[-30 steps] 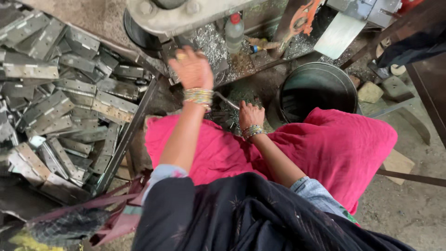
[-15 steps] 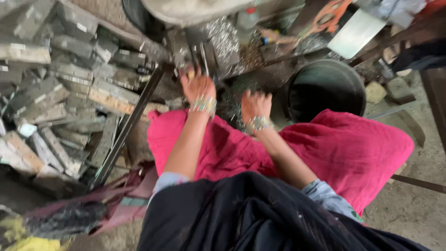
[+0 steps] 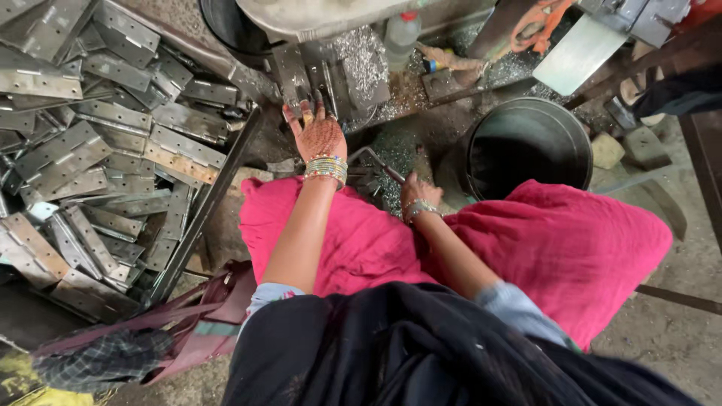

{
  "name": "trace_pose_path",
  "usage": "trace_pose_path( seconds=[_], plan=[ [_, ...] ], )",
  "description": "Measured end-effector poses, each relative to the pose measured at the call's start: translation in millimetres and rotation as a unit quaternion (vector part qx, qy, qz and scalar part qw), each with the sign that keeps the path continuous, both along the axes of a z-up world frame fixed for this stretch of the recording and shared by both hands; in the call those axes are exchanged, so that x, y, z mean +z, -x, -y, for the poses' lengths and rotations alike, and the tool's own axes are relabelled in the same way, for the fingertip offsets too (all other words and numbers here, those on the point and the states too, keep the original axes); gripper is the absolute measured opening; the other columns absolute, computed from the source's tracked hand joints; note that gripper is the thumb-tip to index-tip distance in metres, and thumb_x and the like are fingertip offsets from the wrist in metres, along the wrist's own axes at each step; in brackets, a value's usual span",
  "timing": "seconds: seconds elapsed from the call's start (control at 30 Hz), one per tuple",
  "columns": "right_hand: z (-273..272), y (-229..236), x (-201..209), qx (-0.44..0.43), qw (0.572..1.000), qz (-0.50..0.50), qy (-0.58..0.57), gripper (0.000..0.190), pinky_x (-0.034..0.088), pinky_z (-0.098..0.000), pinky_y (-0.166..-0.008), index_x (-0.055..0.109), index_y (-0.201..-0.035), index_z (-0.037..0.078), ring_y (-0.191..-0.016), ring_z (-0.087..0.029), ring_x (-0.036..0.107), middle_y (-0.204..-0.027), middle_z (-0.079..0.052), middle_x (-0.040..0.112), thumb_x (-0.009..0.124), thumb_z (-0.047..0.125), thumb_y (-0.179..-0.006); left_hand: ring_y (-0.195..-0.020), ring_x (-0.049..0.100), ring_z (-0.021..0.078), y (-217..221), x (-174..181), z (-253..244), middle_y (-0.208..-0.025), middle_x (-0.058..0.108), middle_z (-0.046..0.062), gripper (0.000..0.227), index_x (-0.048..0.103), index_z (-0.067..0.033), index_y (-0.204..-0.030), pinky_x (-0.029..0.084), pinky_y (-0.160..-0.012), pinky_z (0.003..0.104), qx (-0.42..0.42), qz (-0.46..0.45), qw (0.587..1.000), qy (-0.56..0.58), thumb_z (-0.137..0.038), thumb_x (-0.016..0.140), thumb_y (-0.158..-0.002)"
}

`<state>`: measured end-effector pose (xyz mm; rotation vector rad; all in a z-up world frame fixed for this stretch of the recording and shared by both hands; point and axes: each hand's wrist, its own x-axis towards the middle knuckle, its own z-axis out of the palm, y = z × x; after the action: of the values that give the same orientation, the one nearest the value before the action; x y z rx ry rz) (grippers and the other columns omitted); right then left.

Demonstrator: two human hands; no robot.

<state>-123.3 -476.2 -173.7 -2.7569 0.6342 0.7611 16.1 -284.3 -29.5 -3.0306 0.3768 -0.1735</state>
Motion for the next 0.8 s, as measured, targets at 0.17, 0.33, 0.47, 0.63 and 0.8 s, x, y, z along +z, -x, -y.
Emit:
trace_pose_path(
  seconds=[0.17, 0.33, 0.47, 0.63, 0.8],
  plan=[
    [-4.9, 10.5, 24.1, 0.144, 0.944, 0.257, 0.145, 0.034, 0.038, -0.0637, -0.107, 0.054, -0.134, 0.011, -0.112, -0.036, 0.068, -0.126, -0.016, 0.071, 0.048, 0.026, -0.104, -0.151, 0.035, 0.0345, -21.2, 0.9, 21.7, -0.148, 0.057, 0.018, 0.040, 0.076, -0.0065, -0.120, -0.001, -0.124, 0.066, 0.018, -0.041, 0.996, -0.078, -0.024, 0.045, -0.105],
    [-9.6, -1.9, 27.0, 0.088, 0.990, 0.103, 0.045, 0.042, 0.031, -0.0719, -0.101, 0.051, -0.134, 0.012, -0.103, -0.038, 0.067, -0.116, -0.018, 0.071, 0.053, 0.026, -0.095, -0.142, 0.039, 0.0311, -19.6, -4.2, 20.6, -0.146, 0.058, 0.014, 0.043, 0.076, -0.0062, -0.114, 0.000, -0.119, 0.063, 0.029, 0.054, 0.996, -0.063, -0.028, 0.046, -0.092],
    [-8.1, -1.2, 25.8, 0.079, 0.990, 0.103, 0.057, 0.033, 0.032, -0.0690, -0.109, 0.053, -0.133, 0.014, -0.111, -0.035, 0.068, -0.118, -0.015, 0.072, 0.051, 0.025, -0.102, -0.153, 0.035, 0.0318, -17.4, -14.4, 11.2, -0.151, 0.056, 0.010, 0.038, 0.075, -0.0090, -0.124, -0.001, -0.127, 0.065, 0.033, -0.023, 0.999, -0.020, -0.021, 0.044, -0.104],
    [-9.6, 5.0, 21.8, 0.134, 0.974, 0.152, 0.100, 0.041, 0.027, -0.0676, -0.114, 0.046, -0.142, 0.014, -0.120, -0.035, 0.065, -0.122, -0.015, 0.071, 0.049, 0.028, -0.104, -0.151, 0.032, 0.0318, -49.2, -10.2, 22.8, -0.159, 0.044, 0.007, 0.042, 0.071, -0.0119, -0.127, -0.003, -0.121, 0.066, 0.064, -0.046, 0.996, -0.050, -0.025, 0.040, -0.102],
    [-10.5, -9.0, 22.8, 0.111, 0.992, 0.020, 0.055, 0.063, 0.021, -0.0689, -0.112, 0.032, -0.154, 0.013, -0.121, -0.036, 0.060, -0.125, -0.018, 0.067, 0.051, 0.035, -0.098, -0.152, 0.027, 0.0336, -49.3, -2.2, 12.6, -0.163, 0.038, 0.006, 0.045, 0.068, -0.0120, -0.132, -0.003, -0.120, 0.069, 0.045, -0.051, 0.997, -0.023, -0.026, 0.037, -0.103]
  ],
)
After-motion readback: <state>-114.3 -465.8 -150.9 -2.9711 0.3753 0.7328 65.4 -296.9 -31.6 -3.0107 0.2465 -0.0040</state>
